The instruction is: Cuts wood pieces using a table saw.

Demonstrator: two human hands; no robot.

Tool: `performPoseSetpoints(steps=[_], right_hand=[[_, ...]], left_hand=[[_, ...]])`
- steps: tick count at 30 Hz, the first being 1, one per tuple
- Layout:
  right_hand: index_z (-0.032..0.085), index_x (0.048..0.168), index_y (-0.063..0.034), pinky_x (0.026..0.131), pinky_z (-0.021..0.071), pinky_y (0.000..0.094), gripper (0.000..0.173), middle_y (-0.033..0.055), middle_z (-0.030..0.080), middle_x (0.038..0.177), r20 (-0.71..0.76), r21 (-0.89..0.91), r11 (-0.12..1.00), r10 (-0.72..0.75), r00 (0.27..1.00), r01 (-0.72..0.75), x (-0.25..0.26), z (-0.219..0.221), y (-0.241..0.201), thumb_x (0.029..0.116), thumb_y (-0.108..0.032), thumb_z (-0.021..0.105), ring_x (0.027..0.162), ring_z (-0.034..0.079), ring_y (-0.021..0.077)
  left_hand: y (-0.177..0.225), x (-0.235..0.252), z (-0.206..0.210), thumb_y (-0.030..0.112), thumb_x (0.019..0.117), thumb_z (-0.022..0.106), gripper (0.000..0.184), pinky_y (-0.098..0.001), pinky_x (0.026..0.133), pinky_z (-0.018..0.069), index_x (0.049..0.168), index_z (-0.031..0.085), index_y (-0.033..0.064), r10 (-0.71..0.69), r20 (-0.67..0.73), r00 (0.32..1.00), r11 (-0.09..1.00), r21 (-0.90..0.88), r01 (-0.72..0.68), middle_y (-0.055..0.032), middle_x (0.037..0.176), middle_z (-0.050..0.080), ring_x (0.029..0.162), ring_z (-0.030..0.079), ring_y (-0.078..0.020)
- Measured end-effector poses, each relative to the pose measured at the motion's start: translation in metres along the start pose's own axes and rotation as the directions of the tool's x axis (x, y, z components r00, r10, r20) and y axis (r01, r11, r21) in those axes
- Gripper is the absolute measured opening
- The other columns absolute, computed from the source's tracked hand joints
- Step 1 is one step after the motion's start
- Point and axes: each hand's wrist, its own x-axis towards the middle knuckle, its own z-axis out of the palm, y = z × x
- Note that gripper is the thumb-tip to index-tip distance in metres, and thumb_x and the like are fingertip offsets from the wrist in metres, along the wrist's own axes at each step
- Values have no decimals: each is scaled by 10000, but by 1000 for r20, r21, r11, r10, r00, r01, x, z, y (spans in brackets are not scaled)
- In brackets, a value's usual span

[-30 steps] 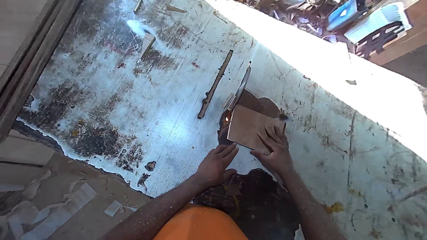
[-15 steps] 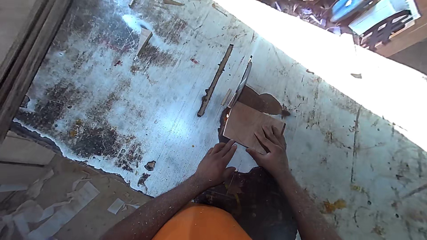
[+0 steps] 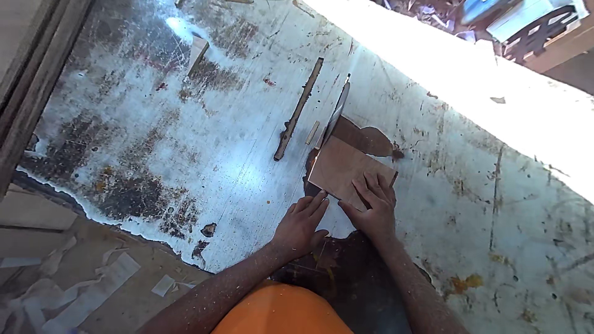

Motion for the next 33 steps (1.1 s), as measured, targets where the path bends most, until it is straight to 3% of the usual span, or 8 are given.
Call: performPoseSetpoints(steps=[8, 13, 19, 33], right_hand=[[624, 1421, -358, 1261, 136, 615, 746, -77, 403, 1631, 17, -23, 999, 49, 999, -48, 0, 3, -5, 806, -780, 635, 1574, 210, 253], [658, 1392, -311, 1256, 177, 603, 690, -27, 462, 1595, 7, -6, 1000, -27, 1000, 27, -8, -3, -6, 833, -715, 655, 1554, 267, 270], [679, 1369, -290, 1259, 164, 605, 677, -25, 466, 1593, -25, 18, 999, -31, 999, 31, -12, 1, -7, 824, -692, 686, 1552, 273, 269], [664, 1385, -301, 1248, 164, 629, 687, -24, 465, 1592, -53, -14, 997, 82, 995, -82, -4, 11, -21, 831, -708, 669, 1551, 273, 281]], left_hand=[[2, 5, -1, 492, 985, 604, 721, -368, 1092, 421, 1601, 378, 193, -10, 32, 999, 1000, 10, 10, 80, 1704, 230, 1485, 335, -179], [1, -1, -1, 475, 1001, 585, 686, -370, 1118, 403, 1591, 398, 179, 17, 33, 999, 1000, 4, -17, 63, 1694, 265, 1497, 324, -179], [2, -4, 3, 488, 1000, 579, 686, -373, 1149, 372, 1588, 405, 181, 28, 9, 1000, 999, 17, -28, 55, 1694, 267, 1504, 315, -174], [2, 10, 0, 504, 944, 664, 772, -390, 1107, 415, 1593, 393, 185, -25, 13, 1000, 1000, -17, 25, 42, 1701, 249, 1503, 317, -194]])
